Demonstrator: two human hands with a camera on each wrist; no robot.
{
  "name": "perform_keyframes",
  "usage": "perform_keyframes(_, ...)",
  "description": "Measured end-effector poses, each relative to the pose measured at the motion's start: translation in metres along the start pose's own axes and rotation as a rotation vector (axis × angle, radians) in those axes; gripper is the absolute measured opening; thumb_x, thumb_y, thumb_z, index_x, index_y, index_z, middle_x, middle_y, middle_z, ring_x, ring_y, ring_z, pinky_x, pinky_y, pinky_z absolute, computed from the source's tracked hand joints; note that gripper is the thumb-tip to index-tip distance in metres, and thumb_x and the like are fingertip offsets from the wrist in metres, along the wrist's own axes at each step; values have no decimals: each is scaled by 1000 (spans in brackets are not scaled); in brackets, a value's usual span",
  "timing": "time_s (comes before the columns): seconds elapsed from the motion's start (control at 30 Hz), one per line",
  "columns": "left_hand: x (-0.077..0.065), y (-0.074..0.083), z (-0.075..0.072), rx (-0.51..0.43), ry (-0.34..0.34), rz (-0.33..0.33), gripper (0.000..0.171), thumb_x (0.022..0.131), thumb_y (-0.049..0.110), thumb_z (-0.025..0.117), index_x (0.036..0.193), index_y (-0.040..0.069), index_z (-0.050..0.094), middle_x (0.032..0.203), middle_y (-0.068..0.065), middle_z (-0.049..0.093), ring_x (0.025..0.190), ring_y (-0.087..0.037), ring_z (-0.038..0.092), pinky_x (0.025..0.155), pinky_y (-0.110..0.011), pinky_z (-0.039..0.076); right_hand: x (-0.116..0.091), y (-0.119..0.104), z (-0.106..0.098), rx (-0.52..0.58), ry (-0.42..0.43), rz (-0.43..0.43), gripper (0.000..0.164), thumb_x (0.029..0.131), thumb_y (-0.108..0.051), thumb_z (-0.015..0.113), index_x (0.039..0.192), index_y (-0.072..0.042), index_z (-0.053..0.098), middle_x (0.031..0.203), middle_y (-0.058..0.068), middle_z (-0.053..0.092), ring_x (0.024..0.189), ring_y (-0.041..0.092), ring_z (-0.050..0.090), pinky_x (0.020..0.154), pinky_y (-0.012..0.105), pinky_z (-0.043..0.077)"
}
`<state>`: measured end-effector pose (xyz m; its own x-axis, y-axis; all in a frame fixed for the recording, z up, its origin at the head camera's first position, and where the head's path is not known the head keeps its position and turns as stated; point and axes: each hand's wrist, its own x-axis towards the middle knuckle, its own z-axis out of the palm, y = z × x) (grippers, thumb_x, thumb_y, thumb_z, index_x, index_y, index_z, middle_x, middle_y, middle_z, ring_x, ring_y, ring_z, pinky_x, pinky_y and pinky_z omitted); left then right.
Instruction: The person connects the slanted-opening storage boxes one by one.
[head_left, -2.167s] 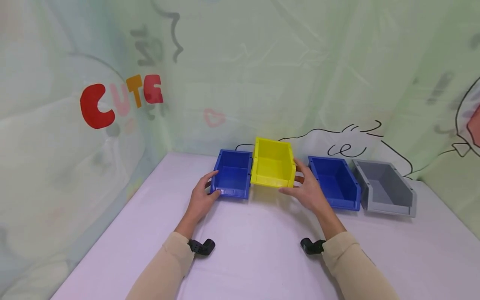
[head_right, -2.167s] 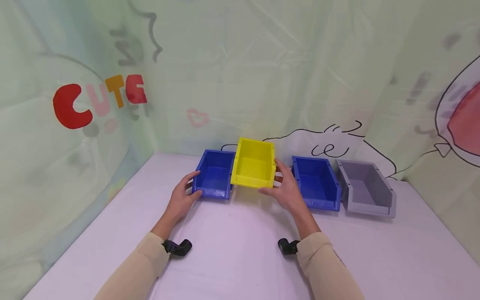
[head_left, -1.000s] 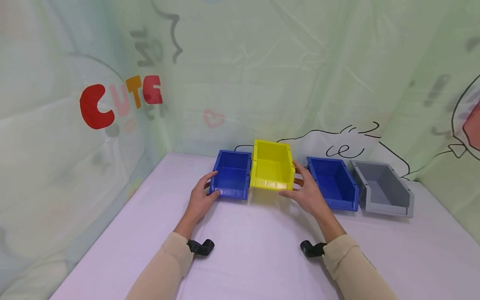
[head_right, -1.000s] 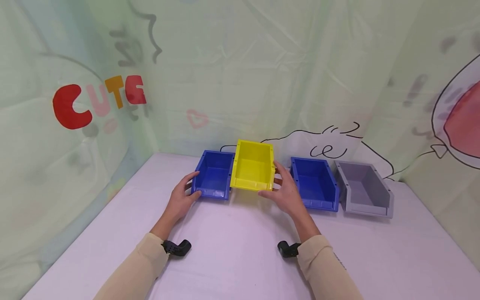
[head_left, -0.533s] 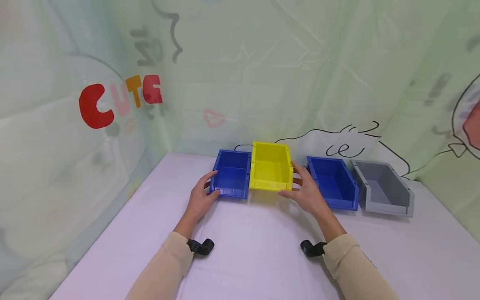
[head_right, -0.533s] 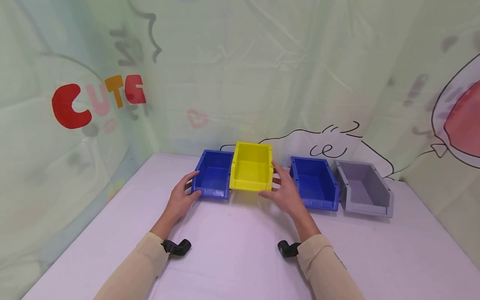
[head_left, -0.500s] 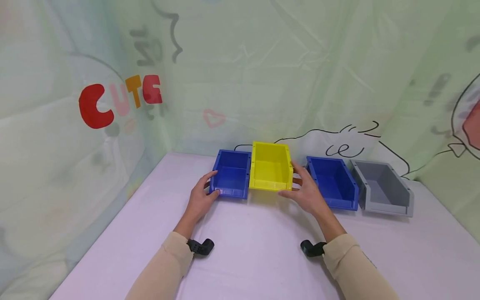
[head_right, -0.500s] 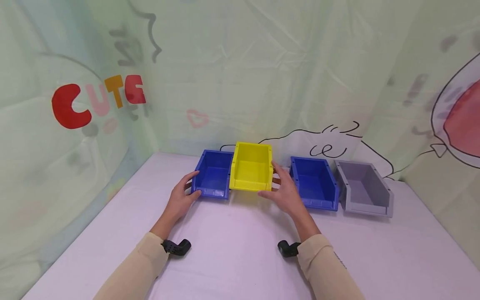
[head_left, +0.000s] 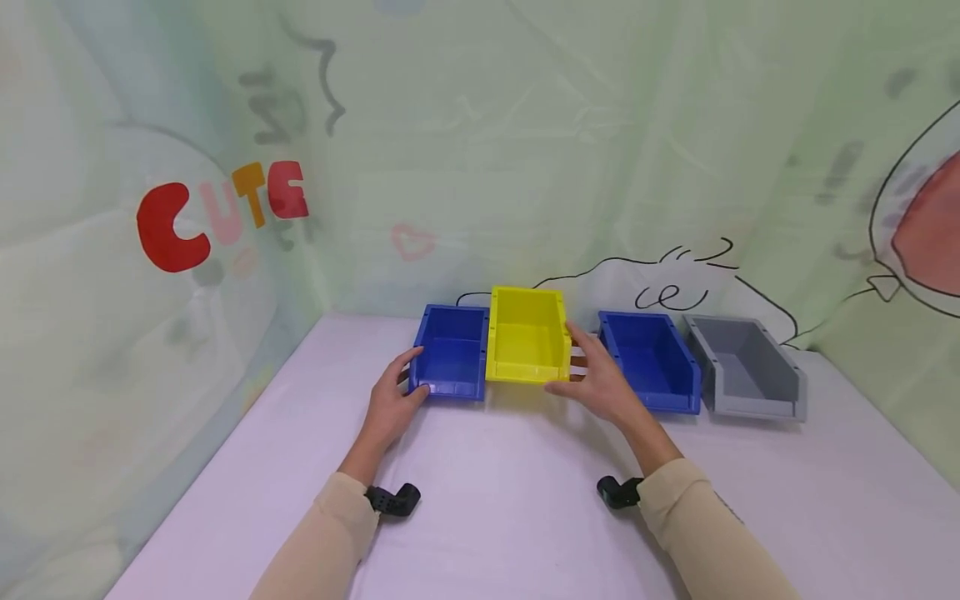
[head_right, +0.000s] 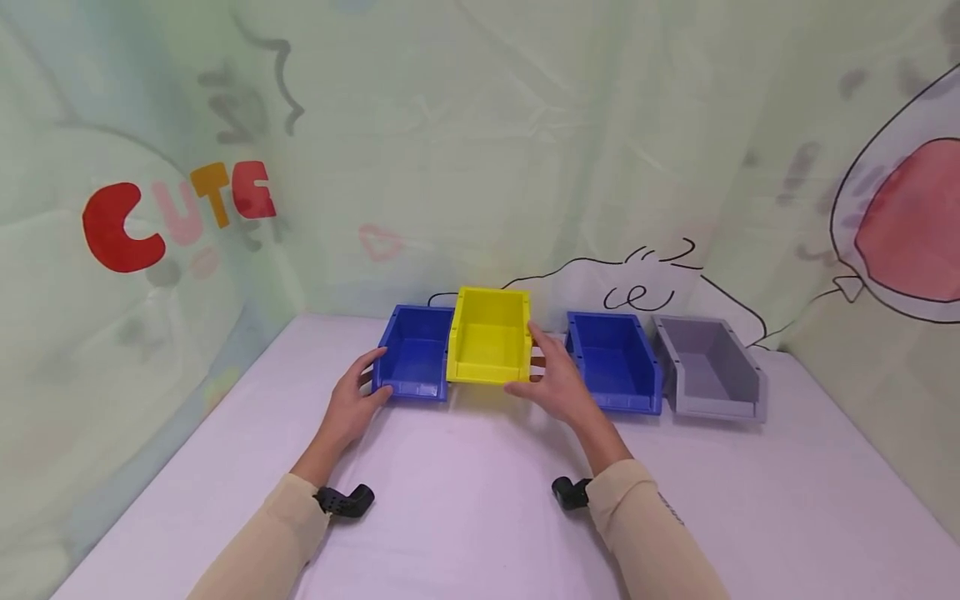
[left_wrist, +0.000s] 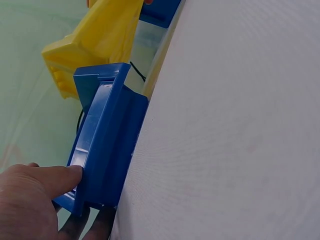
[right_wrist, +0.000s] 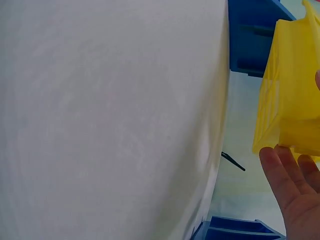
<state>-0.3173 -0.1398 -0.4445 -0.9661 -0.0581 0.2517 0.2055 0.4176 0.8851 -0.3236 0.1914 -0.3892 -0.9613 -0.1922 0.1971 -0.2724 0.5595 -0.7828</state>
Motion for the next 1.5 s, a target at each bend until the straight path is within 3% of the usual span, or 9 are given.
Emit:
perform_keyframes(0.13, 0, -2, 0, 7, 4, 9, 65, 96, 4, 69, 153, 27, 48, 166, -10, 38, 146, -42, 46, 120, -54, 41, 0, -2, 1, -11, 1, 3, 111, 84, -14, 85, 168, -18, 12, 165, 22, 25, 141, 47, 45, 113, 58, 48)
perform_keyframes(0.43, -2, -4, 0, 7, -6, 11, 65, 96, 5, 69, 153, 28, 48, 166, -10, 38, 145, -43, 46, 120, -54, 41, 0, -14, -2, -183, 60, -15, 117, 82, -40, 86, 168, -25, 8, 170, 22, 15, 151, 47, 28, 117, 71, 34)
perform_keyframes(0.7, -2, -4, -1, 11, -12, 6, 64, 97, 6, 69, 153, 29, 48, 166, -9, 38, 146, -42, 46, 121, -54, 41, 2, -37, -2, -264, 83, -120, 110, 82, -39, 86, 167, -18, 18, 172, 18, 13, 154, 49, 21, 118, 75, 29)
perform_keyframes(0.9, -4, -3, -2, 15, -4, -5, 65, 96, 6, 69, 153, 29, 48, 166, -9, 38, 146, -42, 46, 120, -55, 41, 7, -55, 7, -288, 49, -183, 107, 83, -42, 84, 166, -22, 20, 173, 14, 12, 156, 46, 20, 117, 75, 31)
perform_keyframes(1.07, -3, -2, -2, 13, -11, -3, 66, 96, 5, 69, 154, 28, 47, 167, -11, 37, 145, -44, 46, 119, -56, 42, 12, -66, 15, -328, 29, -247, 105, 84, -43, 83, 166, -24, 21, 173, 13, 16, 154, 47, 23, 117, 75, 30)
perform_keyframes(1.2, -2, -2, -3, 4, -11, 4, 65, 96, 5, 69, 154, 28, 48, 166, -11, 37, 146, -44, 46, 120, -56, 41, 16, -72, 22, -352, -6, -279, 102, 85, -41, 83, 166, -23, 23, 172, 15, 17, 152, 47, 30, 116, 72, 36)
perform_keyframes(1.5, -1, -2, -3, 9, -11, 17, 65, 96, 5, 69, 154, 26, 47, 167, -13, 37, 145, -45, 46, 119, -57, 41, 25, -84, 39, -426, -136, -236, 95, 89, -42, 79, 165, -27, 24, 174, 13, 13, 145, 44, 45, 113, 63, 46)
